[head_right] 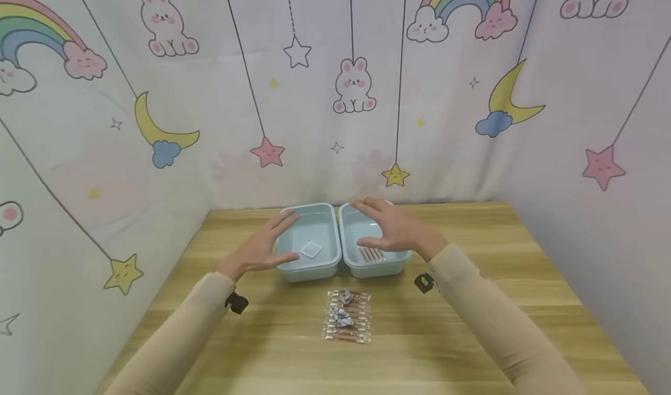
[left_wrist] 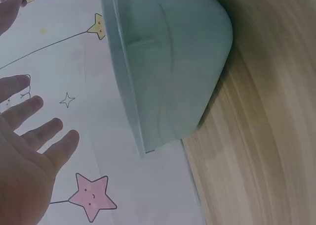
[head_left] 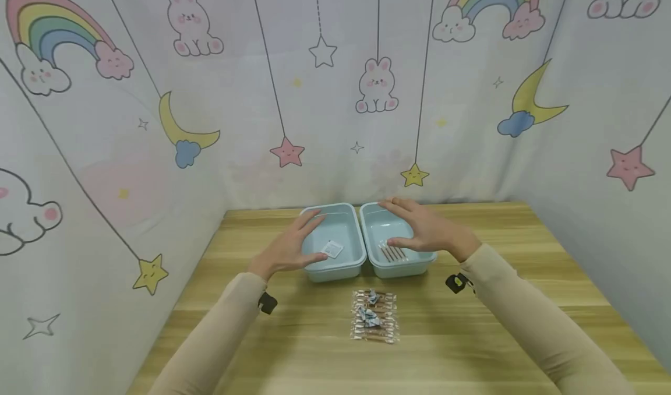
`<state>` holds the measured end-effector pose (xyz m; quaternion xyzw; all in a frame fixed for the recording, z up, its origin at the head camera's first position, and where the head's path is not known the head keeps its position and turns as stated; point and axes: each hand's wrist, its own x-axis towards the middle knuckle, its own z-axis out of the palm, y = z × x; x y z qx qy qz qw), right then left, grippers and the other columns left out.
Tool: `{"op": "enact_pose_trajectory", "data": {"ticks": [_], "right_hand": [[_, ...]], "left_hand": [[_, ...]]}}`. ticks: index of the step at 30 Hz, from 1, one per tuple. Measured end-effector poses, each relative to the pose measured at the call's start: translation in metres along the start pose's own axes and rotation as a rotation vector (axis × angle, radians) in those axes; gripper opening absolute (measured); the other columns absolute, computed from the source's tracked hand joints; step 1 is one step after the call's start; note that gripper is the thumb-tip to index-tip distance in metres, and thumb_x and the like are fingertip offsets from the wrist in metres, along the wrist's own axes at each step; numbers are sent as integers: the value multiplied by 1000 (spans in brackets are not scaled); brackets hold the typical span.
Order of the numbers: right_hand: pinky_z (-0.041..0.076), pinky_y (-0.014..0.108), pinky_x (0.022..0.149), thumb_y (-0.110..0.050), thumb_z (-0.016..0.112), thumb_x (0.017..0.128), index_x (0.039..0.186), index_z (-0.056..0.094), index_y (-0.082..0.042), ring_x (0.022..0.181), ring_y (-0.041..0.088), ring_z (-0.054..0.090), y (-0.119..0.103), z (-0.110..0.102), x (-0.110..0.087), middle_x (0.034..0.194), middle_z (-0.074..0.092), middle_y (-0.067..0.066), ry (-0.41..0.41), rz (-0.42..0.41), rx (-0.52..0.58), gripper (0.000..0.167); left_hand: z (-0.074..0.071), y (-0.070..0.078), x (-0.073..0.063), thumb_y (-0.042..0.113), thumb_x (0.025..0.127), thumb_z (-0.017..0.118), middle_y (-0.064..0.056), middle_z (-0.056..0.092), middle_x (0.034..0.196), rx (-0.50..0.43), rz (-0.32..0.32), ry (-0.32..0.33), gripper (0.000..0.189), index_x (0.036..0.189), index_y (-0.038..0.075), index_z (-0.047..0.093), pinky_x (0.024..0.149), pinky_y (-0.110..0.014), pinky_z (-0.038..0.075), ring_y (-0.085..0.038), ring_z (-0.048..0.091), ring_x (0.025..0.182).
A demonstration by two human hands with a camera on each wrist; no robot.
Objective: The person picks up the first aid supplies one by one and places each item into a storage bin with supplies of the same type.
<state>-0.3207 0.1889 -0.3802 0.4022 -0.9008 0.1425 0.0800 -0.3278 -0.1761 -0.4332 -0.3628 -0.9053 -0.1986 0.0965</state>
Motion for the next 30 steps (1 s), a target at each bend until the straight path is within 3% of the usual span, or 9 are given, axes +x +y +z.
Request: {"op": "enact_pose_trajectory", "data": {"ticks": [8,12,19,23,30], "right_hand": [[44,56,104,-44,69,88,148,40,-12,131,36,46,-3,12,0,145,45,18,81,-67,22,75],[49,52,98,-42,70,88,146,43,-9,125,33,52,-4,17,1,141,49,17,104,-88,40,72],[54,39,84,-34,72,87,140,49,-5,102,21,60,-7,30,1,127,58,14,146,-168,53,65],[55,34,80,-28,72,88,139,50,-2,97,21,62,-12,35,1,118,61,13,154,-205,98,61],[56,35,77,-24,74,86,136,53,-2,92,22,64,-19,42,1,116,64,13,201,-247,104,59]], "left_hand": [[8,-2,-12,53,82,71,-13,29,157,-39,-66,16,90,153,15,32,114,-58,32,-37,28,144],[13,-6,-17,53,81,72,-12,31,157,-41,-125,18,91,153,17,32,113,-58,32,-36,29,143],[31,-15,-22,55,79,72,-18,28,157,-53,-148,56,94,152,11,33,114,-64,26,-42,25,143],[38,-17,-28,55,77,74,-22,24,156,-67,-196,70,100,154,10,27,112,-65,28,-43,23,143],[44,-19,-36,57,77,74,-22,19,158,-109,-273,61,103,156,13,23,110,-62,34,-42,25,143]]}}
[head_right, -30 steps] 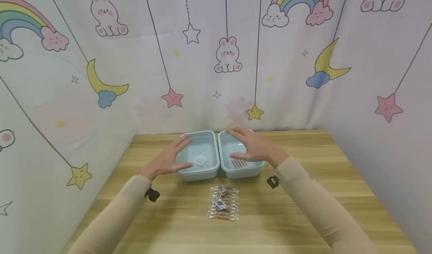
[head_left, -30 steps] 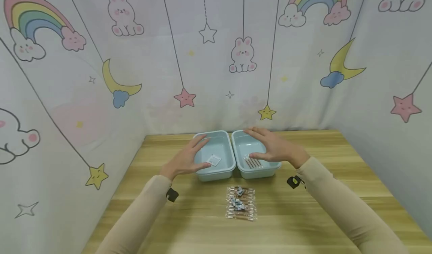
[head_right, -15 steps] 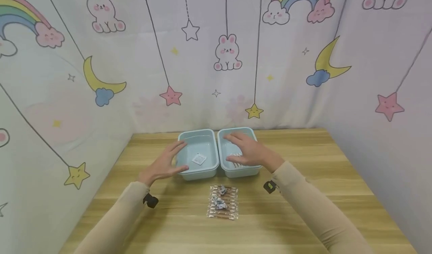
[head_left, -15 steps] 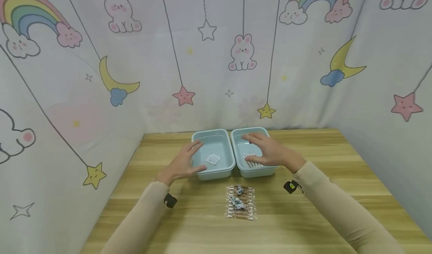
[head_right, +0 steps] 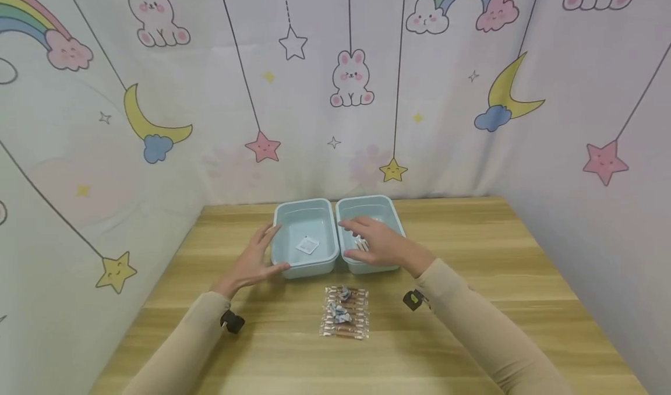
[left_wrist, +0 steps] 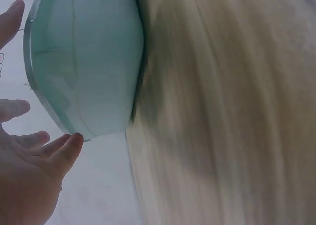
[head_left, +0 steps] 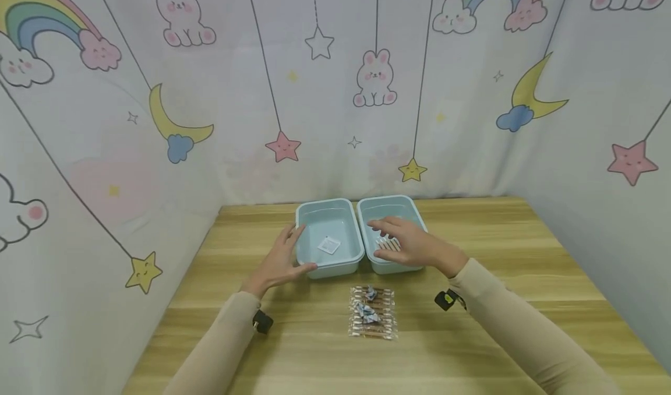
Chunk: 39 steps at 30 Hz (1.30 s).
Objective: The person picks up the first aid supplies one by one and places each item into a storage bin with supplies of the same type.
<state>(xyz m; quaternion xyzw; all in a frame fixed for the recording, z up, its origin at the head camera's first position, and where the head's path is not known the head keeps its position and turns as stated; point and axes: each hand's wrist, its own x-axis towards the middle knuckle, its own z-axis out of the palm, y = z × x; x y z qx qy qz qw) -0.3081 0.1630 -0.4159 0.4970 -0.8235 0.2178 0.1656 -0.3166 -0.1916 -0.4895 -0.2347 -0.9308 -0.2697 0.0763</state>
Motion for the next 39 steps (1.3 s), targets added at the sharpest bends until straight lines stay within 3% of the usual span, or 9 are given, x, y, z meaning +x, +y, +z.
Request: {"op": "enact_pose_trajectory", "data": {"ticks": [8,18,30,39], "right_hand": [[56,33,79,-25,72,87,135,54,-3,94,20,65,-2,6,-4,122,63,15,-24,32,10,56],[57,31,74,-22,73,86,133,56,-2,89,17,63,-4,16,-12,115,64,16,5,27,39,54],[58,30,77,-17,71,85,125,59,6,88,23,65,-8,33,-22,113,65,16,22,4,79,47],[55,28,76,-16,73,84,120,63,3,86,17,64,-10,42,-25,105,69,12,-5,20,78,42]], "left_hand": [[2,-2,-6,60,77,73,-21,21,158,-47,-73,-22,105,155,13,23,107,-60,39,-41,40,136],[6,-2,-9,58,78,73,-22,28,156,-110,-112,-22,105,154,5,23,111,-60,34,-40,37,139],[12,-2,-7,44,81,77,-23,33,151,-258,-156,-28,98,152,2,24,103,-51,47,-41,52,125],[10,-4,-7,44,80,78,-24,35,150,-297,-167,-32,100,153,3,24,104,-50,46,-42,51,126]]}}
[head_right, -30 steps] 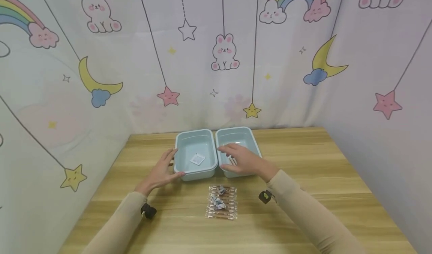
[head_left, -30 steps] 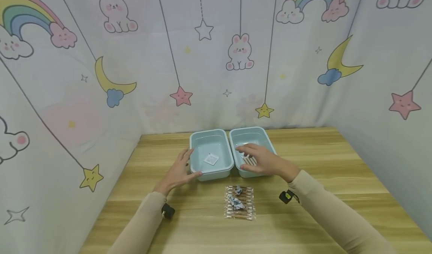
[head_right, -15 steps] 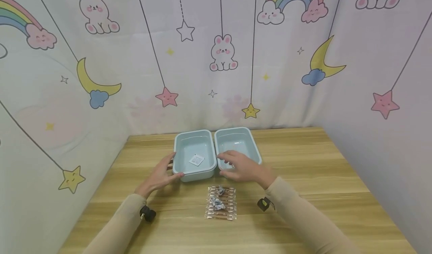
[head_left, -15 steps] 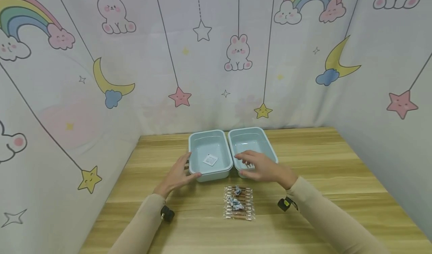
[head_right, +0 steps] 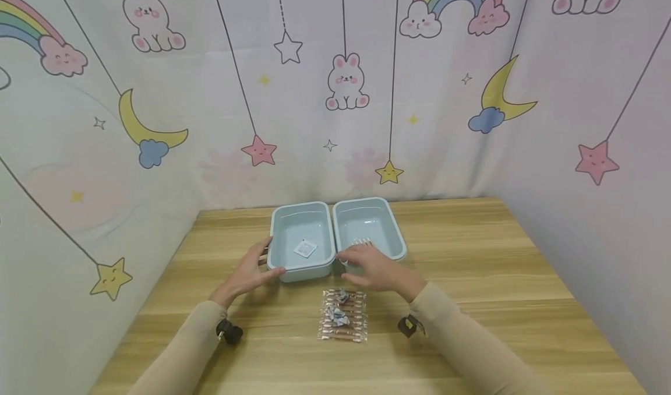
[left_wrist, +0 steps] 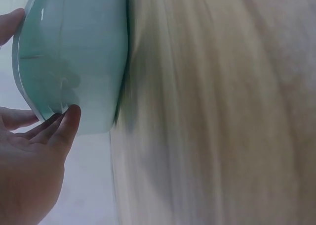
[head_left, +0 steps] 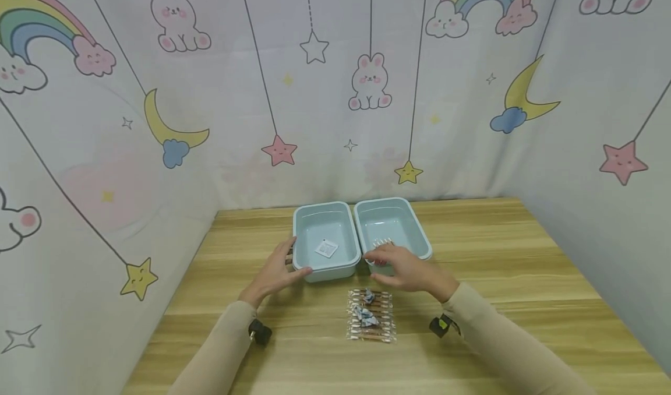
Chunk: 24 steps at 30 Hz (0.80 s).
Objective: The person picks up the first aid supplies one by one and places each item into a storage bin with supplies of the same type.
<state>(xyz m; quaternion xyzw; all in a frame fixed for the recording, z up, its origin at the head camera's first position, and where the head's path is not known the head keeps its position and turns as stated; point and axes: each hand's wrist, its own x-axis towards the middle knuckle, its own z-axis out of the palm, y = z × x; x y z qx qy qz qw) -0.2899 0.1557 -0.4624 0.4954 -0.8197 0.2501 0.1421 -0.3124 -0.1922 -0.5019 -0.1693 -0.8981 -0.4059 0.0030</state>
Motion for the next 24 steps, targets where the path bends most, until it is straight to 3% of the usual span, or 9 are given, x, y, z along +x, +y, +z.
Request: {"op": "enact_pose_trajectory", "data": {"ticks": [8,16,24], "right_hand": [[56,28,71,-11,73,85,119,65,-3,82,18,63,-1,8,-4,97,67,5,-21,41,14,37],[58,28,74,-11,70,87,120,65,-3,85,17,66,-8,8,-4,103,70,6,-60,65,14,35],[57,24,77,-11,70,86,119,65,-2,86,16,67,-6,14,-7,102,71,7,-82,37,16,34]], "left_hand": [[-1,-2,2,40,82,77,-24,34,151,8,-1,-11,98,154,3,22,105,-52,46,-43,50,127],[-1,-1,2,37,81,77,-25,32,151,-7,4,-15,98,154,2,22,105,-52,45,-44,50,127],[-2,0,2,35,83,77,-25,33,151,3,-1,-23,96,154,2,21,106,-52,44,-43,49,128]]}}
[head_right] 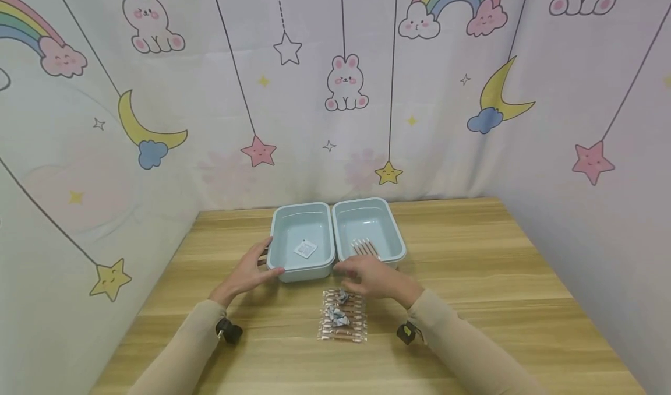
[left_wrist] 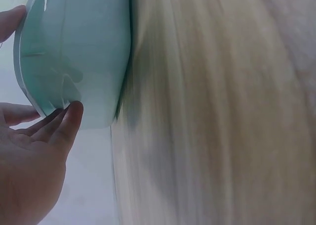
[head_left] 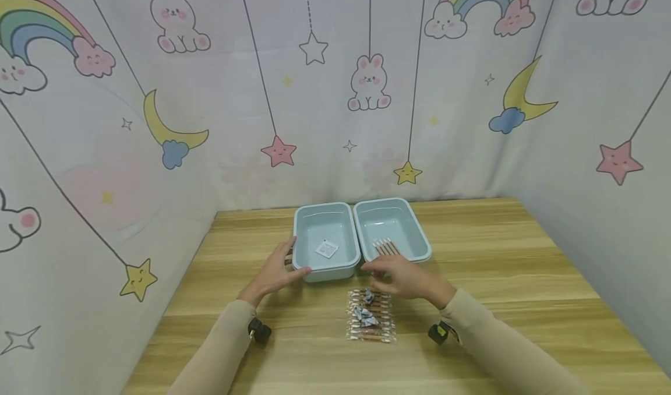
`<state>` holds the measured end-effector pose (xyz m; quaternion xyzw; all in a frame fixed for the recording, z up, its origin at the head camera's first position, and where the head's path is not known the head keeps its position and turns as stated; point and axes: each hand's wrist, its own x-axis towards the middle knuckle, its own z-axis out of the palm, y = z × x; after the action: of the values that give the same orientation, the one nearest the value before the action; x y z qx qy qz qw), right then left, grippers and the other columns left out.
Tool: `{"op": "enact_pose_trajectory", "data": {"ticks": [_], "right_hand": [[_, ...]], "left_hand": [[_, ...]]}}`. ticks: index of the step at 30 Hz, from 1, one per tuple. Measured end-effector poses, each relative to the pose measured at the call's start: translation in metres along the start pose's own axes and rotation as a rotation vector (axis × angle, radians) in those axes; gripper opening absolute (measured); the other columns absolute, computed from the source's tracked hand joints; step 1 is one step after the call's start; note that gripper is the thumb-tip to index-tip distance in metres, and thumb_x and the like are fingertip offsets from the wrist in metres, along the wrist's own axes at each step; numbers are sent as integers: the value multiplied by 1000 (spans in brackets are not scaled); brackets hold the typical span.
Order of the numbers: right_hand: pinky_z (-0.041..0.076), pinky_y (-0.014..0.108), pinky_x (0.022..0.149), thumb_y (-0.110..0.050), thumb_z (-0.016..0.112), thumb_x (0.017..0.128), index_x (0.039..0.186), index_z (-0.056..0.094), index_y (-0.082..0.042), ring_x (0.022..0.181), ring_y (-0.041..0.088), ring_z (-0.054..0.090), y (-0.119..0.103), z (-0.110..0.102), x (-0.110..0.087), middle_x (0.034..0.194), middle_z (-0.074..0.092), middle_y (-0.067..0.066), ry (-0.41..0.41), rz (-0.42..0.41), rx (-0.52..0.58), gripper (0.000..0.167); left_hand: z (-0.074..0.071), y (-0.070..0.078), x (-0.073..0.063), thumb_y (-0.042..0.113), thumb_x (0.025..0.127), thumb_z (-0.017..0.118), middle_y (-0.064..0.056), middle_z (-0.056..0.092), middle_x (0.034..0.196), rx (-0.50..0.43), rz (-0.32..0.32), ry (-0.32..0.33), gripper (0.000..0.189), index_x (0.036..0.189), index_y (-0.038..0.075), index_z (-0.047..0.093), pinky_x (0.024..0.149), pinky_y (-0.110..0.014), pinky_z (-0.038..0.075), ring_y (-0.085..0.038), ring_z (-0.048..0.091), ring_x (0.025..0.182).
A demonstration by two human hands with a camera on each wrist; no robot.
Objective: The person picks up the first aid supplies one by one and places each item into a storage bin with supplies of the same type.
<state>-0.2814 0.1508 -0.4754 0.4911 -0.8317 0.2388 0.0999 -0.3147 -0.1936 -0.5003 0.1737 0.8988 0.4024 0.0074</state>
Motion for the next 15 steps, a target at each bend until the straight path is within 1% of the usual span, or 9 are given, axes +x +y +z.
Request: {"op": "enact_pose_trajectory", "data": {"ticks": [3,5,7,10,12,13,15], "right_hand": [[57,25,79,-11,70,86,117,67,-2,88,17,68,2,2,2,103,72,9,-14,-22,-38,33],[57,24,78,-12,70,85,116,68,-2,85,17,68,2,3,3,104,73,10,-34,-26,-61,32],[56,21,74,-12,70,85,116,68,-2,80,14,67,2,3,3,101,73,9,-61,-14,-61,32],[51,15,65,-12,71,85,115,67,-1,67,9,61,1,5,3,92,72,6,-91,-2,-52,33],[50,15,63,-12,71,85,116,67,0,63,8,59,-1,7,1,90,71,6,-102,2,-51,33],[50,15,63,-12,72,85,116,67,0,62,8,58,-1,8,0,90,70,6,-107,1,-59,33],[53,18,66,-13,72,85,115,67,0,66,10,61,-1,11,-2,92,71,7,-113,-1,-79,33]], "left_hand": [[-2,0,1,35,82,77,-25,32,152,-5,-5,0,97,154,3,21,106,-51,45,-43,49,128],[-3,0,1,36,82,78,-24,32,152,-6,-10,2,98,154,4,21,105,-51,45,-43,49,128],[-4,0,2,35,82,77,-25,32,152,-5,-5,6,97,154,3,21,104,-51,46,-43,49,128],[-4,1,2,35,83,77,-25,34,150,-5,-2,6,96,154,2,21,104,-51,46,-43,50,127],[-3,0,1,35,83,77,-25,35,149,-7,1,3,96,154,2,22,104,-51,46,-43,51,126],[-2,0,0,36,83,77,-25,36,149,-4,-4,0,96,154,2,22,104,-51,46,-43,51,126],[-1,0,-1,38,83,77,-25,36,149,3,-1,-1,97,154,2,22,105,-51,46,-42,51,126]]}}
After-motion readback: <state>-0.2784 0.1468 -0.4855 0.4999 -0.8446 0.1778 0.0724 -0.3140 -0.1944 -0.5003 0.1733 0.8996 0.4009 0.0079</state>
